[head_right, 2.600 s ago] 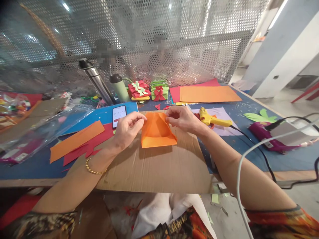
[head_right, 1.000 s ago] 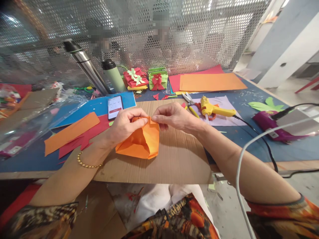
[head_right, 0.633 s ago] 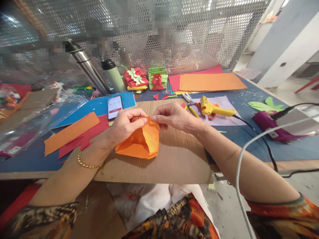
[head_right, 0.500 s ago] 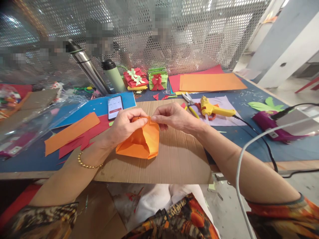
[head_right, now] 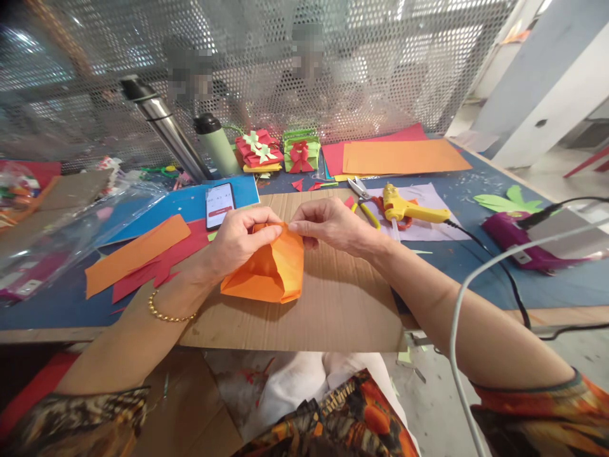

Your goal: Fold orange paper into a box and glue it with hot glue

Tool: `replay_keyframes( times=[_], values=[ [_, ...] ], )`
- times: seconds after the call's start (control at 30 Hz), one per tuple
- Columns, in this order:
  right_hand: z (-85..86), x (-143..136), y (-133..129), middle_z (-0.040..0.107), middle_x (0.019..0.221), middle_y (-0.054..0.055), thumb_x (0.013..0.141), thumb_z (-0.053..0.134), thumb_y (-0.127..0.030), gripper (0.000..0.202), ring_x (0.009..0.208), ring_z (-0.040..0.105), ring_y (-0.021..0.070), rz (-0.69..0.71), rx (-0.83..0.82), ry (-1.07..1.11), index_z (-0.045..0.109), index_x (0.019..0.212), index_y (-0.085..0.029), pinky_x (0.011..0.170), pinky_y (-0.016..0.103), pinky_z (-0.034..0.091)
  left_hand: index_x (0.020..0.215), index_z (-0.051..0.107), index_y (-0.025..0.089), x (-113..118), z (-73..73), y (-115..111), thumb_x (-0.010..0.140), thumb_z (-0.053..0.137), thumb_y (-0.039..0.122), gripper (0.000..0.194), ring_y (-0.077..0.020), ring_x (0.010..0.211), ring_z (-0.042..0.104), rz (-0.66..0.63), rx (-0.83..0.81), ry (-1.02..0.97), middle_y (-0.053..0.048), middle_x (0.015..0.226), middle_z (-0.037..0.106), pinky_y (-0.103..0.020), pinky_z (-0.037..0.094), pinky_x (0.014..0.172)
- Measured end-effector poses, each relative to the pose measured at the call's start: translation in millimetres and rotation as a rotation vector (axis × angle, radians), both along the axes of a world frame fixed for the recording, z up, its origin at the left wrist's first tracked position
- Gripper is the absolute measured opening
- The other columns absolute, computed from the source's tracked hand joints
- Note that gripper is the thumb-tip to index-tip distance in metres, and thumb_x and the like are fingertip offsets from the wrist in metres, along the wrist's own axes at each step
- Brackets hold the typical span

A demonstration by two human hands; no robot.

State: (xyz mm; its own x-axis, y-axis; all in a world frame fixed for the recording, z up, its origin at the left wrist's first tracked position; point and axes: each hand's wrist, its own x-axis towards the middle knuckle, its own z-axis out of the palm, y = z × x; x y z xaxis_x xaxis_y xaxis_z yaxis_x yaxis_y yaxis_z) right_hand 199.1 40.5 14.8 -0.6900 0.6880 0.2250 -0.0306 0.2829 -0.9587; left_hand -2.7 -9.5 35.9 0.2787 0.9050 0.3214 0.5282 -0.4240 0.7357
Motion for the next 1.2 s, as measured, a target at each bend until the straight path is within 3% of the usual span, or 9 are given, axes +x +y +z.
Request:
replay_keyframes(
  times=[0.47,1.0,1.2],
  values=[
    [-0.8,-3.0,-1.2,0.057,0.057,-0.002,0.082,0.076,-0.058,0.047,0.053,0.050,0.0082,-0.043,0.038,-0.004,0.059,0.068,-0.017,0.050,0.024,0.037,0.070,0.067,0.019,-0.2,-1.2,-0.1,0.080,0.058,0.032,0.019,-0.0127,0.058,0.043,0.013,-0.007,-0.018,0.001,0.060,0.054,-0.028,0.033,0.054],
    [-7.9,-5.2,0.9,0.058,0.060,-0.001,0.089,0.070,-0.048,0.037,0.056,0.051,0.0091,-0.087,0.169,-0.027,0.057,0.071,-0.018,0.051,0.023,0.039,0.067,0.063,0.018,-0.7,-2.9,1.7,0.080,0.057,0.033,0.020,-0.0118,0.058,0.040,0.030,-0.023,-0.013,0.003,0.058,0.047,-0.028,0.030,0.053],
    [-7.6,-4.2,1.3,0.058,0.059,-0.001,0.092,0.064,-0.036,0.028,0.055,0.050,0.0095,-0.124,0.250,-0.087,0.057,0.071,-0.018,0.050,0.023,0.037,0.068,0.062,0.018,-1.1,-2.7,2.8,0.080,0.056,0.032,0.020,-0.0119,0.060,0.042,0.018,-0.013,0.011,0.002,0.060,0.049,-0.027,0.032,0.055]
  ],
)
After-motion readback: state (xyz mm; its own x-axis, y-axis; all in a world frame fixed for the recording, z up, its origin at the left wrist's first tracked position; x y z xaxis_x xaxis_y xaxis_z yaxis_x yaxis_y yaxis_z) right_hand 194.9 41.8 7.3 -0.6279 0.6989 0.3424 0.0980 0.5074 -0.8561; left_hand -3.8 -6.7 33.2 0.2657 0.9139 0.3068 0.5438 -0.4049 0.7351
